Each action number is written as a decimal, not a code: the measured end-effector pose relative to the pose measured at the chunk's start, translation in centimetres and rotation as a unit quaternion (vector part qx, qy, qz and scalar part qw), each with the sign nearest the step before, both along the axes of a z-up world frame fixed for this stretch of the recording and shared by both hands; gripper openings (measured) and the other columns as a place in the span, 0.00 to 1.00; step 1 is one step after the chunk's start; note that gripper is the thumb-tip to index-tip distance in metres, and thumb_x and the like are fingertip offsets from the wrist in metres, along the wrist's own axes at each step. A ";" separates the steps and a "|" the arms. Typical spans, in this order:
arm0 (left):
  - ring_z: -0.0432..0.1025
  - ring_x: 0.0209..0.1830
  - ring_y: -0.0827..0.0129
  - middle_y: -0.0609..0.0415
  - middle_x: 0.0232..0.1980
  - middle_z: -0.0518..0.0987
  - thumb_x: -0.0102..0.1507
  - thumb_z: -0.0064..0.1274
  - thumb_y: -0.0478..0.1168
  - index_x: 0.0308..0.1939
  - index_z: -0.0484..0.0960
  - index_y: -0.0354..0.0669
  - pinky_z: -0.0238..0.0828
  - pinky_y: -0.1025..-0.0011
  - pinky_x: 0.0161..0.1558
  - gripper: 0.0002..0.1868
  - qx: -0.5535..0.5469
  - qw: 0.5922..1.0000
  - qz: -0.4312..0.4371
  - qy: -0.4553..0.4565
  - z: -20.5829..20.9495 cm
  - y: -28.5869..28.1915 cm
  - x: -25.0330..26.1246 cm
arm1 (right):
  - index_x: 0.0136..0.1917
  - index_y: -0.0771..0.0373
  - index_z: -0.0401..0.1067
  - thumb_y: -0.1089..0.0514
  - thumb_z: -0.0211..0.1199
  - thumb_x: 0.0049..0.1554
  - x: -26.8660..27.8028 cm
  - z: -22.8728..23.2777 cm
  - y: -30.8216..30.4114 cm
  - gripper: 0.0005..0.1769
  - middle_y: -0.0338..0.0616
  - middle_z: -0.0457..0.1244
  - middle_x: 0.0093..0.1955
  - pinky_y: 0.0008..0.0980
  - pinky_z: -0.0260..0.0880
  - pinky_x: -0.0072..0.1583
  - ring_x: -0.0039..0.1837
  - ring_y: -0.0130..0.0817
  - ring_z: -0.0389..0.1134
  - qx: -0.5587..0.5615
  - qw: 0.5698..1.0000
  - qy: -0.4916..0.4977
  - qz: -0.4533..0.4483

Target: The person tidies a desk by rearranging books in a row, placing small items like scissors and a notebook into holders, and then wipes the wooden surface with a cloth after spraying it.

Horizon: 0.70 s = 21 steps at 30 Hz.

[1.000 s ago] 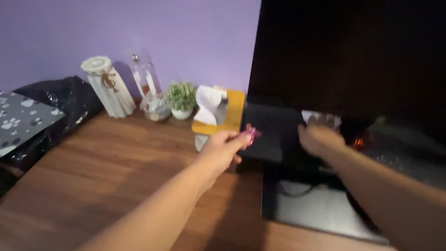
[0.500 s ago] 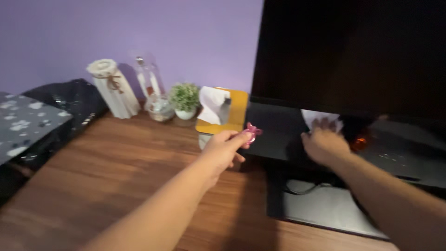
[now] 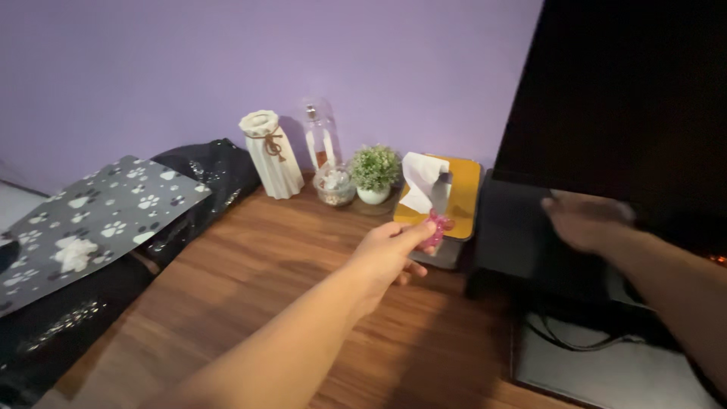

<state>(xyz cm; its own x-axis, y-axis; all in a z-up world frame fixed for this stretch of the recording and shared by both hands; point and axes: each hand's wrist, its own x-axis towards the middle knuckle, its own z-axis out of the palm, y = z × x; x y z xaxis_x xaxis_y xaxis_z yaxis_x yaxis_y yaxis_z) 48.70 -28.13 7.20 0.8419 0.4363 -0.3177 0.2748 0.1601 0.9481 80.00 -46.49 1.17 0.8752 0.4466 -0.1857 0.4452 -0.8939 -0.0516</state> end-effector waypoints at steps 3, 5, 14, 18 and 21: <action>0.72 0.30 0.75 0.59 0.42 0.81 0.61 0.56 0.58 0.51 0.81 0.45 0.60 0.75 0.28 0.23 -0.024 1.000 0.006 -0.006 -0.7 0.3 0.2 | 0.75 0.65 0.56 0.42 0.40 0.67 -2.2 -2.8 -0.9 0.32 0.61 0.53 0.77 0.49 0.58 0.72 0.76 0.55 0.55 0.103 0.976 -0.086 0.173; 0.73 0.30 0.74 0.59 0.43 0.81 0.61 0.57 0.58 0.51 0.81 0.47 0.60 0.75 0.27 0.23 -0.040 0.999 0.011 -0.003 -1.2 0.3 0.5 | 0.74 0.64 0.61 0.56 0.50 0.57 -5.9 -3.9 -1.9 0.32 0.61 0.55 0.75 0.48 0.55 0.74 0.76 0.52 0.55 0.192 0.927 -0.104 0.305; 0.73 0.29 0.74 0.60 0.44 0.81 0.62 0.56 0.58 0.51 0.80 0.48 0.60 0.73 0.29 0.23 -0.081 0.996 0.009 -0.040 -1.9 -0.2 1.0 | 0.68 0.67 0.68 0.59 0.54 0.54 -9.4 -4.0 -7.0 0.28 0.65 0.62 0.72 0.51 0.60 0.69 0.73 0.62 0.59 0.202 0.924 -0.275 0.174; 0.73 0.29 0.74 0.61 0.44 0.80 0.62 0.55 0.58 0.49 0.80 0.49 0.60 0.73 0.30 0.21 -0.077 0.996 0.004 -0.038 -2.0 -0.3 0.4 | 0.71 0.58 0.69 0.52 0.44 0.64 -11.8 -2.1 -3.8 0.26 0.58 0.64 0.71 0.48 0.63 0.72 0.73 0.56 0.62 0.183 0.974 -0.053 0.120; 0.73 0.29 0.74 0.60 0.43 0.80 0.62 0.56 0.58 0.47 0.79 0.48 0.61 0.73 0.30 0.20 -0.087 0.995 0.007 -0.047 -2.2 0.2 -0.1 | 0.71 0.49 0.71 0.52 0.40 0.63 -13.5 -0.9 -3.4 0.28 0.42 0.64 0.75 0.37 0.60 0.79 0.78 0.38 0.62 0.223 0.956 0.072 0.173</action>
<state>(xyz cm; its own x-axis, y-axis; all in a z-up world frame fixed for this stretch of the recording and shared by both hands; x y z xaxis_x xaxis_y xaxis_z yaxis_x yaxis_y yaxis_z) 48.60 -27.97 5.01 0.8654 0.3939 -0.3097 0.1827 0.3276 0.9270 66.51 -49.90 0.23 0.6398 0.7683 -0.0164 0.6703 -0.5684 -0.4771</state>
